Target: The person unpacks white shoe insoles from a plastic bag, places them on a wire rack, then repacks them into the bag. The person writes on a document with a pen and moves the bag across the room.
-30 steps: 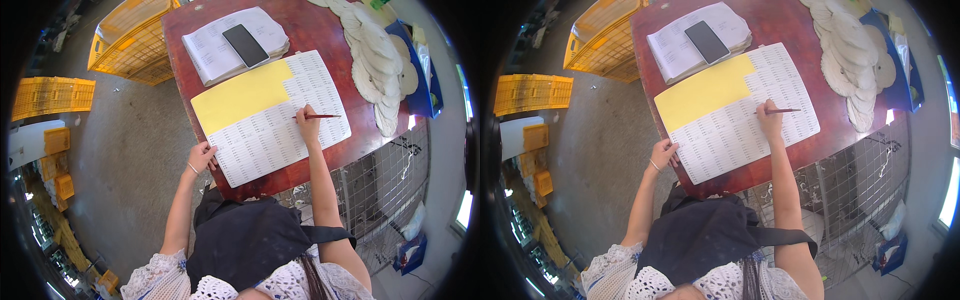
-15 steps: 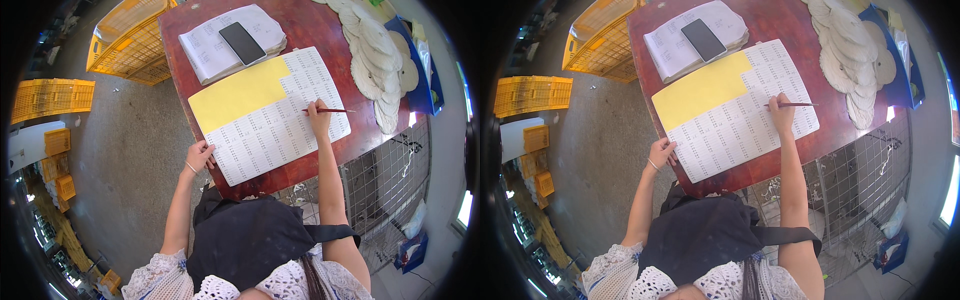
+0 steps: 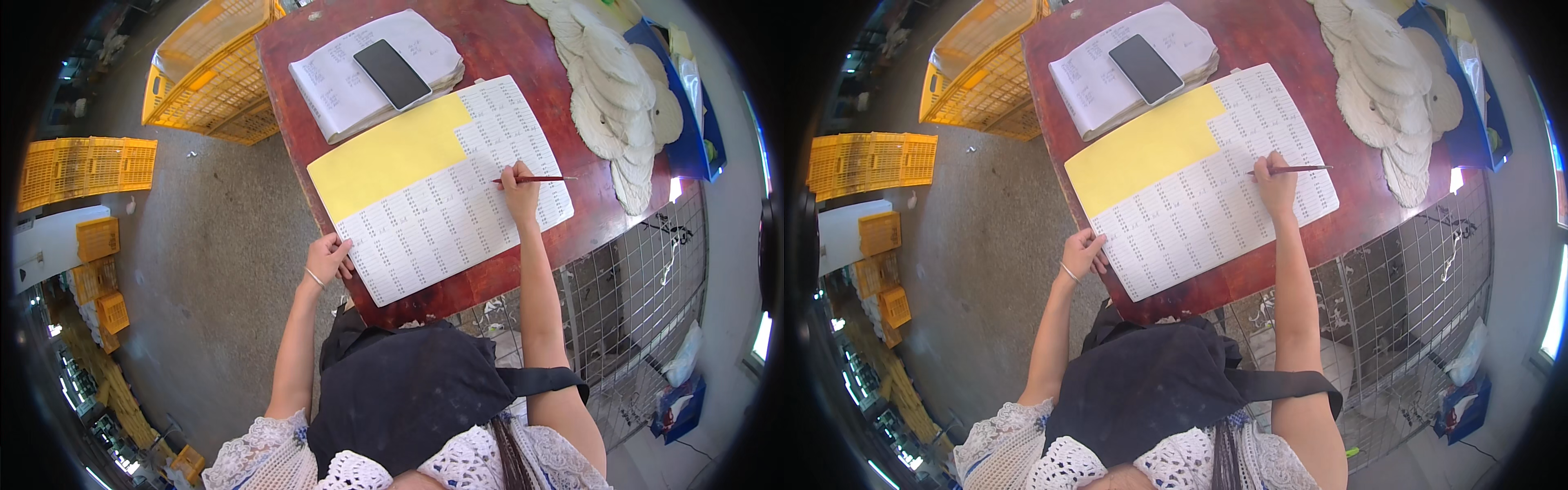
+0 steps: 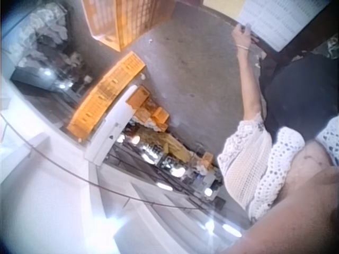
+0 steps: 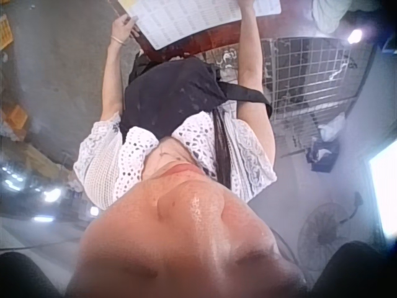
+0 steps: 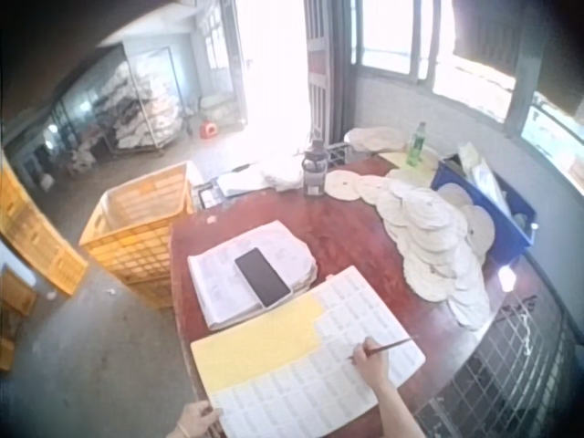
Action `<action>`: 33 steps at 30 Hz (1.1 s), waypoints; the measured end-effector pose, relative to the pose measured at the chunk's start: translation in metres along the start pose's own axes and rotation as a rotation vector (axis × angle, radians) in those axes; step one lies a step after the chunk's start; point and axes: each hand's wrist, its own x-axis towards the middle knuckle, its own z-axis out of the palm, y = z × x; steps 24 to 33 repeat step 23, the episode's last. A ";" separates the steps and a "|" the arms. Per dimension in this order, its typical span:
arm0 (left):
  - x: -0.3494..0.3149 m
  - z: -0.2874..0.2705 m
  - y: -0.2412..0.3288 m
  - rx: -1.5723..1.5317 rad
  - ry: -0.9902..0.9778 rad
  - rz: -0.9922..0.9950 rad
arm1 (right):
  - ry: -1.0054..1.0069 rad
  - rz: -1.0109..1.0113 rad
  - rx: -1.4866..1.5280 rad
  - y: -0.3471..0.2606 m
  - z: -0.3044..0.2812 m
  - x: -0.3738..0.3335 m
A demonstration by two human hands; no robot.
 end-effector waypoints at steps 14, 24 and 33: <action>-0.001 0.000 0.001 -0.021 0.010 -0.018 | 0.067 -0.032 0.032 0.005 0.003 0.003; 0.003 -0.001 -0.006 0.008 0.014 -0.019 | 0.150 0.023 0.077 0.000 -0.022 0.016; 0.003 -0.001 -0.006 0.008 0.014 -0.019 | 0.150 0.023 0.077 0.000 -0.022 0.016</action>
